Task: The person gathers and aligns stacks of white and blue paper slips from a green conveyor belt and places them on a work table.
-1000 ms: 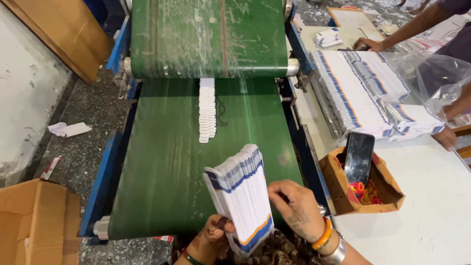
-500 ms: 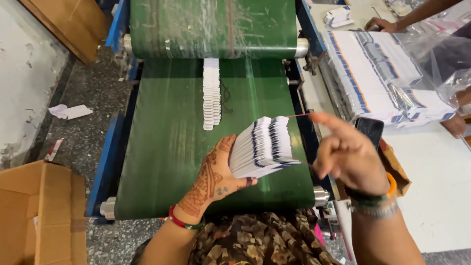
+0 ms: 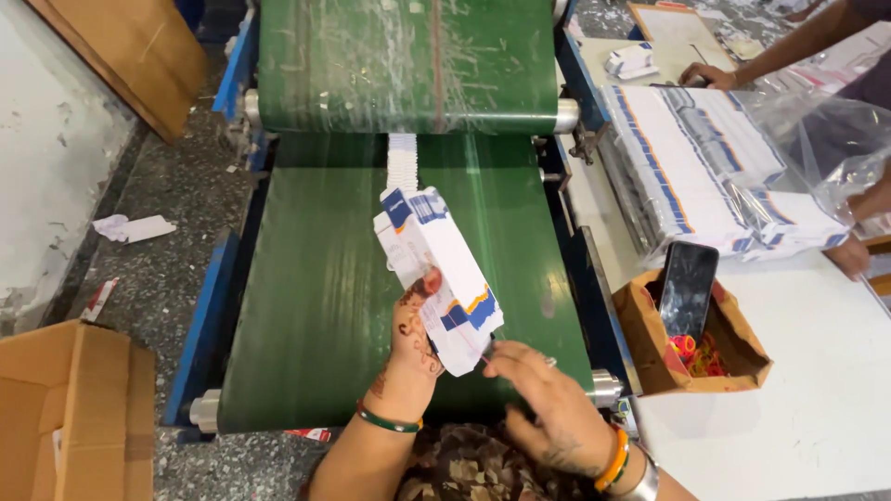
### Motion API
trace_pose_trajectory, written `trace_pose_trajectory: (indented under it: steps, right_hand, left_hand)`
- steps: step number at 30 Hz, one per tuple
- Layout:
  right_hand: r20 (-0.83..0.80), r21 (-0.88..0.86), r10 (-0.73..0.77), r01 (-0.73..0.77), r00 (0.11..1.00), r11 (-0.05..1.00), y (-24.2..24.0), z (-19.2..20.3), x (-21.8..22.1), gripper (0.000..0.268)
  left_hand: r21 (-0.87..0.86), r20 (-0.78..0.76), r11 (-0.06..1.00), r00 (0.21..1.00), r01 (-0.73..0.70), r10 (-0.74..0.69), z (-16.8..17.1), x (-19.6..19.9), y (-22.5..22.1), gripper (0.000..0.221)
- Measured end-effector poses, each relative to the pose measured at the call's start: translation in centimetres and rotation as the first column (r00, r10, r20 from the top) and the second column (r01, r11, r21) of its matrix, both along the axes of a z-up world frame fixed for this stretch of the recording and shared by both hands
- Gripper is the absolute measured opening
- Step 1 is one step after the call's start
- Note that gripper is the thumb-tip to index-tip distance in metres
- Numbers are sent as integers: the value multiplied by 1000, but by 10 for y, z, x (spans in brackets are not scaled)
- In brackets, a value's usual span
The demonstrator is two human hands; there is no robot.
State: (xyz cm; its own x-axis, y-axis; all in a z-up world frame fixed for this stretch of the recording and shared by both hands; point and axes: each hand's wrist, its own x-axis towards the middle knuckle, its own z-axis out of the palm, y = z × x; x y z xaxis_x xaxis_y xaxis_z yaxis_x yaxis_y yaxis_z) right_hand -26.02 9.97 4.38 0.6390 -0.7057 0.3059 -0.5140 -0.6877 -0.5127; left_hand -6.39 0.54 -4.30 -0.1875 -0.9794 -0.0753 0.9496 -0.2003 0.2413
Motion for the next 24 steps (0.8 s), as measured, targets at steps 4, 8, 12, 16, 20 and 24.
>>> trace_pose_trajectory:
  steps: [4, 8, 12, 16, 20, 24]
  right_hand:
    - [94, -7, -189, 191, 977, 982, -13, -26, -40, 66]
    - [337, 485, -521, 330, 784, 810, -35, -51, -81, 65]
    - [382, 309, -365, 255, 849, 916, -60, -62, -87, 94]
    - [-19, 221, -271, 268, 962, 938, -78, -61, -75, 131]
    - [40, 225, -157, 144, 987, 964, -97, -70, -77, 141]
    - [16, 234, -72, 67, 997, 970, -104, -91, -64, 141]
  left_hand:
    - [55, 116, 996, 990, 68, -74, 14, -2, 0, 51]
    - [-299, 954, 946, 65, 129, 293, 43, -3, 0, 90]
    - [-148, 662, 830, -570, 537, 486, 54, -25, 10, 95]
    - [-149, 505, 782, -633, 605, 586, 41, -18, 14, 106]
    - [-421, 818, 845, -264, 331, 511, -2, 14, 14, 127]
    - [-506, 862, 847, 124, 160, 492, -53, 15, 21, 111]
